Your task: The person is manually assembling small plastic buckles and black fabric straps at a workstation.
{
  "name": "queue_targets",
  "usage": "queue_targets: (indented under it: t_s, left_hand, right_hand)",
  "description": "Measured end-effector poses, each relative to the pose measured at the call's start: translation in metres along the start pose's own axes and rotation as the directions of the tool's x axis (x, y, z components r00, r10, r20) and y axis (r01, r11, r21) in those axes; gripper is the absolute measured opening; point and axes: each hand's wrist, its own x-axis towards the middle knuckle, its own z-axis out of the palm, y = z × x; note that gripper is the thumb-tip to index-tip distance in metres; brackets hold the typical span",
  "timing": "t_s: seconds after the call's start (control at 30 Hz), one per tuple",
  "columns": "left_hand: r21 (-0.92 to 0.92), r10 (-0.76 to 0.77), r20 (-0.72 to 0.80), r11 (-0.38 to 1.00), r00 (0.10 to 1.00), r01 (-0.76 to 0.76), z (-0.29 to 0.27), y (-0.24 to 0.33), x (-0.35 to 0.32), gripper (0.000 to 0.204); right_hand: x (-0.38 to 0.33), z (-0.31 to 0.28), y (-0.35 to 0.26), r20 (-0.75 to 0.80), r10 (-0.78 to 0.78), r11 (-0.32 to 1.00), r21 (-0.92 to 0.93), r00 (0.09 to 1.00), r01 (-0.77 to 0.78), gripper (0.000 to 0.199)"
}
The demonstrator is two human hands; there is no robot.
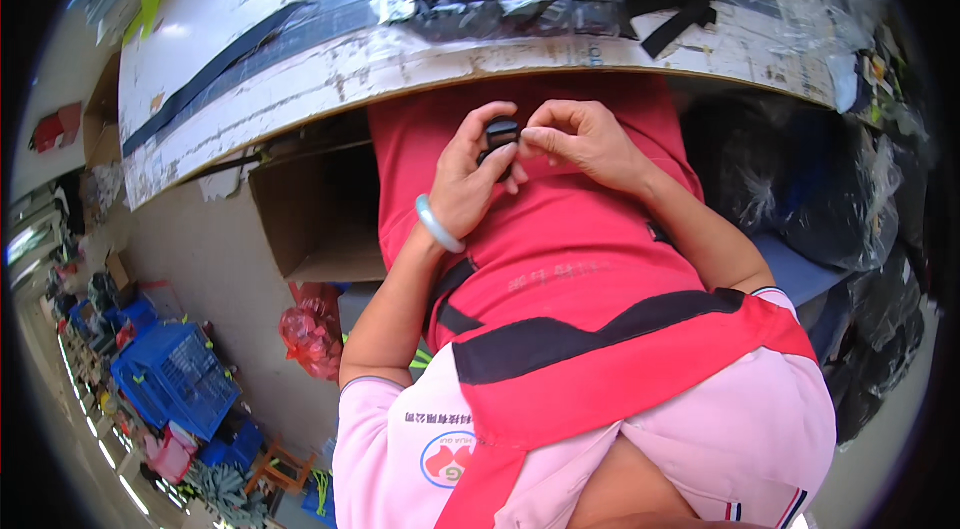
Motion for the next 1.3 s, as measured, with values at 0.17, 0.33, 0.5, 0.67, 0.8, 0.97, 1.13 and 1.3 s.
queue_targets:
  t_s: [0.17,0.33,0.5,0.67,0.8,0.97,1.13,1.3]
  left_hand:
    - [-0.026,-0.110,0.008,0.994,0.994,0.111,-0.005,0.003,-0.008,0.018]
    - [0.008,-0.144,-0.033,0.990,0.989,0.144,0.005,0.002,-0.004,0.010]
    - [0.006,0.083,-0.285,0.996,0.955,-0.084,0.007,-0.003,0.009,0.007]
    - [0.048,0.153,-0.251,0.988,0.956,-0.146,0.014,0.003,0.009,0.011]
    - [0.445,0.093,-0.089,0.894,0.992,-0.044,0.015,0.001,0.013,0.011]
    - [-0.051,0.029,-0.200,0.998,0.979,-0.040,0.012,-0.002,0.014,0.013]
    - [-0.153,0.010,-0.331,0.986,0.944,-0.063,0.012,-0.004,0.015,0.020]
    - [-0.086,0.077,-0.327,0.990,0.942,-0.111,0.018,-0.002,0.017,0.019]
  right_hand:
    - [-0.012,-0.080,-0.023,-0.232,-0.662,0.508,-0.838,0.713,0.200,0.029]
    - [-0.032,-0.133,-0.005,-0.125,-0.716,0.147,-0.989,0.687,-0.026,0.042]
    - [-0.040,-0.112,-0.001,-0.249,-0.760,0.431,-0.884,0.600,0.180,0.025]
    - [-0.046,-0.048,-0.053,-0.248,-0.376,0.870,-0.426,0.893,0.248,0.020]
    - [-0.016,-0.013,-0.034,-0.041,-0.471,0.750,-0.545,0.881,0.375,0.018]
    - [-0.005,-0.004,-0.020,-0.084,-0.112,0.982,-0.163,0.990,0.097,0.015]
    - [-0.004,-0.003,-0.022,-0.103,-0.022,0.999,-0.034,0.994,0.019,0.018]
    - [-0.003,0.002,-0.015,-0.057,0.119,0.969,0.223,0.991,-0.103,0.017]
